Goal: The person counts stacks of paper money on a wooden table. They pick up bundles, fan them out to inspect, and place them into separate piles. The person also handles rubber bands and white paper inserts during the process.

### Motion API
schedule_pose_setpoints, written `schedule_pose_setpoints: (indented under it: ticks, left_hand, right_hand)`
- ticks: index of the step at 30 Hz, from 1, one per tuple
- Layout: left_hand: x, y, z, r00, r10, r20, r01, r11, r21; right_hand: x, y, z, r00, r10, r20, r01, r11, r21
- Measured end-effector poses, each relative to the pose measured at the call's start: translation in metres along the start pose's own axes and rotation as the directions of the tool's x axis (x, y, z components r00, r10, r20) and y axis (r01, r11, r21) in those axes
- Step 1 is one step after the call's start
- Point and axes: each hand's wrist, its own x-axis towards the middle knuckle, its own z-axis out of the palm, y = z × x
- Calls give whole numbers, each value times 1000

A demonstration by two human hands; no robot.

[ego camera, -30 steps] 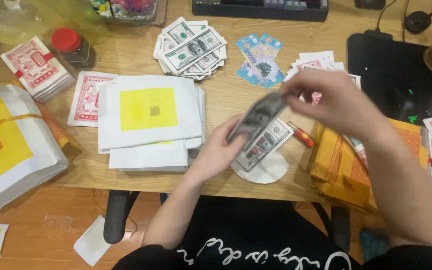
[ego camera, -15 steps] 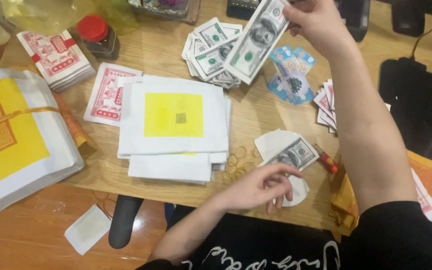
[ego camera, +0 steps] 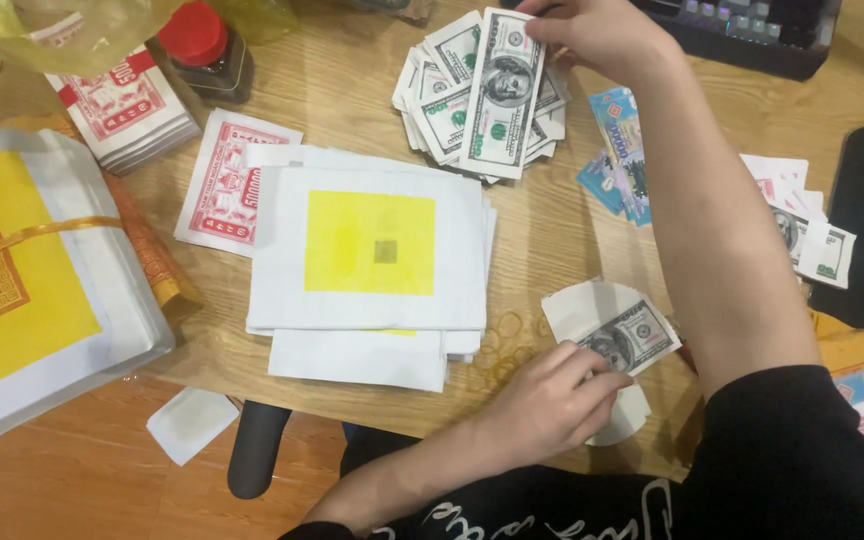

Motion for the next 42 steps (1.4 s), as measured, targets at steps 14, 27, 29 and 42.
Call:
schedule_pose_setpoints:
  ticks: [14, 27, 29, 42]
  left_hand:
    - [-15, -22, 31, 988, 147, -38, -105, 840, 533]
    - [-29, 3, 31, 990, 85, 110, -137, 721, 679]
    - [-30, 0, 34, 991, 89, 103, -135, 727, 673]
    - [-30, -3, 36, 989, 94, 118, -149, 701, 698]
  right_hand:
    - [-124, -24, -18, 989, -137, 55, 135, 688, -713]
    - [-246, 48, 38, 933, 273, 236, -79, 791, -606]
    - [-244, 63, 36, 962, 186, 198, -17, 769, -639]
    - [-254, 59, 45, 973, 218, 80, -116, 753, -647]
